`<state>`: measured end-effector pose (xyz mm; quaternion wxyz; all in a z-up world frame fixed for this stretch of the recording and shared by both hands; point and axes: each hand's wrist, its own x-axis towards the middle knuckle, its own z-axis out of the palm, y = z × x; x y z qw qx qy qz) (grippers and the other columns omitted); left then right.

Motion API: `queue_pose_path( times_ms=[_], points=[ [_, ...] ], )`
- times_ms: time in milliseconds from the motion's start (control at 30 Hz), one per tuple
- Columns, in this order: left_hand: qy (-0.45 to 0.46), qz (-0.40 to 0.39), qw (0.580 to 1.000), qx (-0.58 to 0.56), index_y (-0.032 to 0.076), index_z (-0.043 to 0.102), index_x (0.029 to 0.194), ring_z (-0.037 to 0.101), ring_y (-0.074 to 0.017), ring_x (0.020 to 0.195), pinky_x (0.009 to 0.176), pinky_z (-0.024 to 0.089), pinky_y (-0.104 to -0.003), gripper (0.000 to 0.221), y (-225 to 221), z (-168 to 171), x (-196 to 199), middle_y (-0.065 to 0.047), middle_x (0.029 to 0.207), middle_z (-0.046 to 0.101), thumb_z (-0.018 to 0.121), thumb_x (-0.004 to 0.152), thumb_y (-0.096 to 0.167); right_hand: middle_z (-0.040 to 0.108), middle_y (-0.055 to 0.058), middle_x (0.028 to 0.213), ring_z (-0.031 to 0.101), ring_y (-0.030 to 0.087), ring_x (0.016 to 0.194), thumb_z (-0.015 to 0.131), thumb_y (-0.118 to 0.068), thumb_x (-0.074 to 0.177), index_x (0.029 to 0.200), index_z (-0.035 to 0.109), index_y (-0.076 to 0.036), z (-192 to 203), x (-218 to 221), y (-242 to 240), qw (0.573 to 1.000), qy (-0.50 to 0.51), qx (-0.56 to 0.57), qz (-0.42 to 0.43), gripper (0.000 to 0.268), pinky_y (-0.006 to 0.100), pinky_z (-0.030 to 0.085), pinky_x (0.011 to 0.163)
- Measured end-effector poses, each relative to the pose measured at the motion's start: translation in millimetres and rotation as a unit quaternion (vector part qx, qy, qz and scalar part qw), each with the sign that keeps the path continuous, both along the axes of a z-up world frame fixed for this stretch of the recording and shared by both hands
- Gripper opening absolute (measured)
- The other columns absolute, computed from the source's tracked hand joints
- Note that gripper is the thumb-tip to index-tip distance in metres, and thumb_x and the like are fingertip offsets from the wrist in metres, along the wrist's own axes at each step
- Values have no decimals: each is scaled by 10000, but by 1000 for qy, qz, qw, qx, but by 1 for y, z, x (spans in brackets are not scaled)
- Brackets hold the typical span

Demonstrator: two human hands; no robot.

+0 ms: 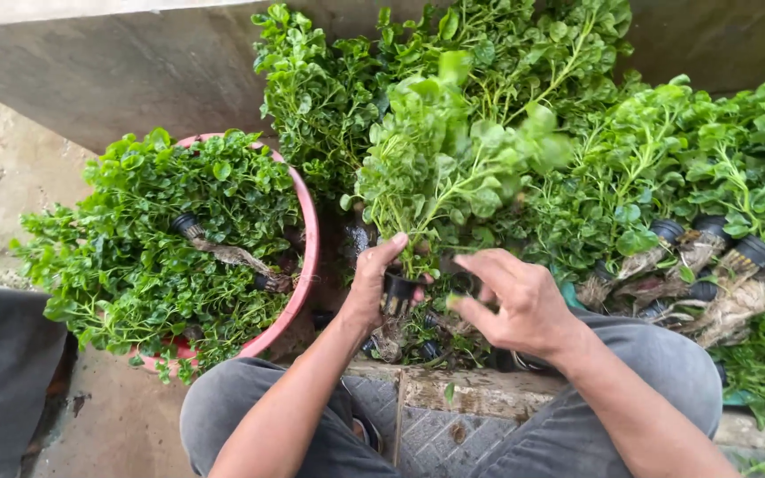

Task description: Sorting and bundling green leafy plants at a processing station.

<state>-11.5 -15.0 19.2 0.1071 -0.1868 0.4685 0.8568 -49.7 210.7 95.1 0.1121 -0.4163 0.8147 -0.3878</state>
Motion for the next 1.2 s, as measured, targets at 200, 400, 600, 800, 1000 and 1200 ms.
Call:
queue_pose_path(
  times_ms=[200, 400, 600, 800, 1000, 1200],
  points=[
    [26, -51, 998, 27, -4, 654, 918, 653, -205, 485, 435, 550, -314, 390, 12, -26, 5, -150, 736, 698, 730, 898, 378, 695, 164, 1014, 707, 288, 789, 723, -38, 799, 1198, 671, 48, -30, 12, -12, 980, 190, -59, -32, 411, 356, 578, 667],
    [67, 19, 995, -75, 49, 563, 776, 664, -178, 554, 444, 582, -337, 344, 18, -22, -2, -86, 741, 582, 819, 879, 254, 654, 138, 863, 687, 280, 717, 733, -38, 766, 950, 696, 44, -25, 25, -14, 956, 295, 3, -4, 205, 373, 547, 597],
    [-12, 52, 998, 16, -13, 638, 1041, 659, -207, 527, 452, 539, -307, 403, -5, -15, -4, -192, 786, 714, 743, 859, 331, 646, 104, 756, 669, 303, 677, 772, -167, 792, 731, 707, -10, -27, 27, -18, 996, 80, 25, 31, 181, 419, 527, 588],
    [32, -12, 996, 81, -54, 678, 1120, 664, -213, 545, 485, 551, -312, 482, -3, -8, 7, -195, 800, 719, 704, 858, 351, 678, 198, 1068, 678, 317, 842, 652, -87, 864, 1049, 702, 53, -46, 20, -16, 986, 108, -63, -109, 238, 387, 558, 703],
    [60, -58, 996, 36, -43, 561, 940, 744, -271, 707, 597, 619, -390, 302, 4, -24, 9, -174, 870, 699, 746, 878, 187, 759, 102, 823, 619, 157, 707, 679, -159, 966, 1018, 771, -22, -32, 20, -22, 948, -248, -116, -165, 173, 309, 502, 620],
    [-49, -40, 998, -22, -3, 590, 915, 659, -233, 494, 410, 547, -350, 312, 15, -22, 6, -148, 748, 685, 688, 856, 287, 724, 100, 809, 670, 164, 687, 694, -94, 903, 942, 724, 14, -54, 23, -19, 974, -120, -87, -171, 118, 304, 513, 593]
  ],
)
